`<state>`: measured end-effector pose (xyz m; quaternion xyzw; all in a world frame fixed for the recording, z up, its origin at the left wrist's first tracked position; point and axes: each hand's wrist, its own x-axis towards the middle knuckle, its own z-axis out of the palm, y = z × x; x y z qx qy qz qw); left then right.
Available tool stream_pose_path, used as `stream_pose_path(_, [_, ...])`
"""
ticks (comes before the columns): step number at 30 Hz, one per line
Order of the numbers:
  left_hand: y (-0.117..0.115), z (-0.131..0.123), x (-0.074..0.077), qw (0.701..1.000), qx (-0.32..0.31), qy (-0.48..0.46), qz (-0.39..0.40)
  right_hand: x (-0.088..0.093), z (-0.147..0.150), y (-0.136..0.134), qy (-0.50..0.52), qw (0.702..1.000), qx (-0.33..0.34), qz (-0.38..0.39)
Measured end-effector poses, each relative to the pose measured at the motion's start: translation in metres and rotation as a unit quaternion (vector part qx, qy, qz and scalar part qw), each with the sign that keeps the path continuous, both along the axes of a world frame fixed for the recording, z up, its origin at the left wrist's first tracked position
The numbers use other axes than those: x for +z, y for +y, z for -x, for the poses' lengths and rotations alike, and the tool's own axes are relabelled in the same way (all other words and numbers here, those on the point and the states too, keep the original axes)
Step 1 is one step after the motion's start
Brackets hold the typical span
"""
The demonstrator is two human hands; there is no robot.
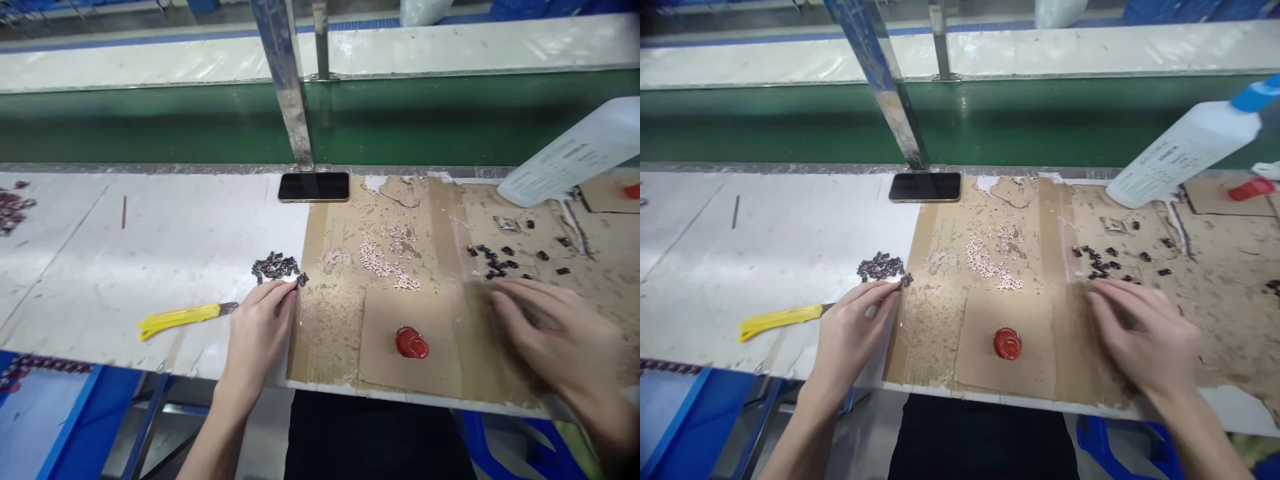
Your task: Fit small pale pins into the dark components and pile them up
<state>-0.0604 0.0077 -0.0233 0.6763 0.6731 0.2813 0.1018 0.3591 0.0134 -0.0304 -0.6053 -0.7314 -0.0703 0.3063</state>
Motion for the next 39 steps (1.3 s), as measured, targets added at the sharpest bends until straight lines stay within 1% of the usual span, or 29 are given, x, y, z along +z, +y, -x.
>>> stream_pose_path(2, [-0.003,-0.001,0.0,1.0,-0.013,0.008,0.007,0.009,0.039,0.012,-0.015,0.998,0.057,0.031])
stream_pose_path(4, [-0.007,0.001,0.0,1.0,-0.019,0.015,0.012,0.014,0.072,0.024,-0.024,0.991,0.099,0.083])
stream_pose_path(6, [-0.011,0.003,0.0,0.999,-0.02,0.022,0.012,0.016,0.096,0.034,-0.027,0.98,0.139,0.139])
stream_pose_path(8, [-0.013,0.006,-0.002,0.999,-0.024,0.024,0.011,0.015,0.109,0.04,-0.028,0.972,0.164,0.166])
stream_pose_path(11, [-0.015,0.009,-0.001,0.999,-0.03,0.018,0.007,0.014,0.118,0.043,-0.02,0.969,0.173,0.173])
stream_pose_path(13, [-0.016,0.007,0.002,1.0,-0.02,0.011,-0.006,0.014,0.12,0.044,-0.006,0.97,0.171,0.173])
stream_pose_path(15, [-0.018,0.002,0.009,0.999,0.005,-0.042,-0.014,0.015,0.12,0.043,0.018,0.971,0.167,0.171])
stream_pose_path(16, [-0.019,-0.002,0.013,0.995,0.017,-0.095,-0.012,0.016,0.12,0.043,0.036,0.971,0.165,0.169])
stream_pose_path(17, [-0.019,-0.008,0.018,0.987,0.026,-0.159,-0.008,0.017,0.119,0.043,0.055,0.971,0.161,0.167])
stream_pose_path(19, [-0.019,-0.022,0.028,0.956,0.037,-0.29,0.003,0.017,0.116,0.043,0.102,0.97,0.149,0.162])
stream_pose_path(20, [-0.018,-0.03,0.032,0.941,0.036,-0.337,0.011,0.017,0.114,0.043,0.127,0.969,0.139,0.16])
stream_pose_path(22, [-0.015,-0.046,0.04,0.918,0.027,-0.395,0.027,0.017,0.111,0.044,0.178,0.964,0.115,0.162])
stream_pose_path(25, [-0.01,-0.07,0.046,0.899,-0.007,-0.436,0.046,0.018,0.107,0.044,0.259,0.947,0.077,0.176])
stream_pose_path(27, [-0.008,-0.084,0.048,0.891,-0.036,-0.451,0.052,0.022,0.107,0.043,0.325,0.925,0.056,0.189])
stream_pose_path(29, [-0.007,-0.097,0.05,0.889,-0.06,-0.452,0.052,0.026,0.108,0.038,0.398,0.892,0.047,0.207])
stream_pose_path(33, [-0.009,-0.12,0.052,0.901,-0.108,-0.421,0.014,0.038,0.11,0.019,0.514,0.821,0.056,0.242])
stream_pose_path(35, [-0.01,-0.128,0.054,0.912,-0.146,-0.381,-0.03,0.043,0.112,0.01,0.573,0.775,0.062,0.259])
stream_pose_path(38, [-0.01,-0.134,0.055,0.934,-0.191,-0.287,-0.1,0.048,0.113,-0.001,0.661,0.688,0.079,0.29])
stream_pose_path(39, [-0.01,-0.134,0.055,0.938,-0.2,-0.257,-0.116,0.049,0.113,-0.003,0.674,0.673,0.086,0.293])
